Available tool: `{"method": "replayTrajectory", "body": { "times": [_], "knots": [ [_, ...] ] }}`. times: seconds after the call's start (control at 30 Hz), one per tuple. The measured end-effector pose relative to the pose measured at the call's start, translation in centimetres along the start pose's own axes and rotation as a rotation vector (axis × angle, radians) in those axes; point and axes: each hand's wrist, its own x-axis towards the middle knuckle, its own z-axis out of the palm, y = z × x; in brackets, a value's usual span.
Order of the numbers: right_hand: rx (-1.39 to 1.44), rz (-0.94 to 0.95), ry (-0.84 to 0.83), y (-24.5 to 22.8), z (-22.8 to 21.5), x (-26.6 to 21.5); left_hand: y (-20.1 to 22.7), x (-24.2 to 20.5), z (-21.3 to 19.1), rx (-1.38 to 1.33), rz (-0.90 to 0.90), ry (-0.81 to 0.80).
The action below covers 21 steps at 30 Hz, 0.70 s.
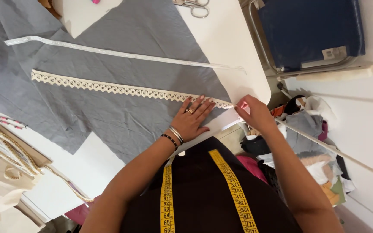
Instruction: Measuring, aligning, and pinning decorative lace trim onto a piece of grey fabric
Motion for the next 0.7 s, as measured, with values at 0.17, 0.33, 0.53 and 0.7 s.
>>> {"method": "replayTrajectory", "body": {
  "times": [0.17,0.33,0.53,0.7],
  "knots": [
    [0.289,0.245,-0.237,1.3,-0.7,1.7,0.1,0.1,-0.3,0.015,0.002,0.032],
    [0.159,0.119,-0.085,1.0,-0.8,1.8,0.1,0.1,-0.4,0.009,0.001,0.038],
    [0.024,0.006,0.075,1.8,1.2,1.4,0.3,0.1,-0.2,0.010,-0.012,0.066],
    [0.020,-0.028,0.177,2.8,2.0,1.3,0.4,0.1,-1.0,0.020,-0.034,0.041]
  ]
}}
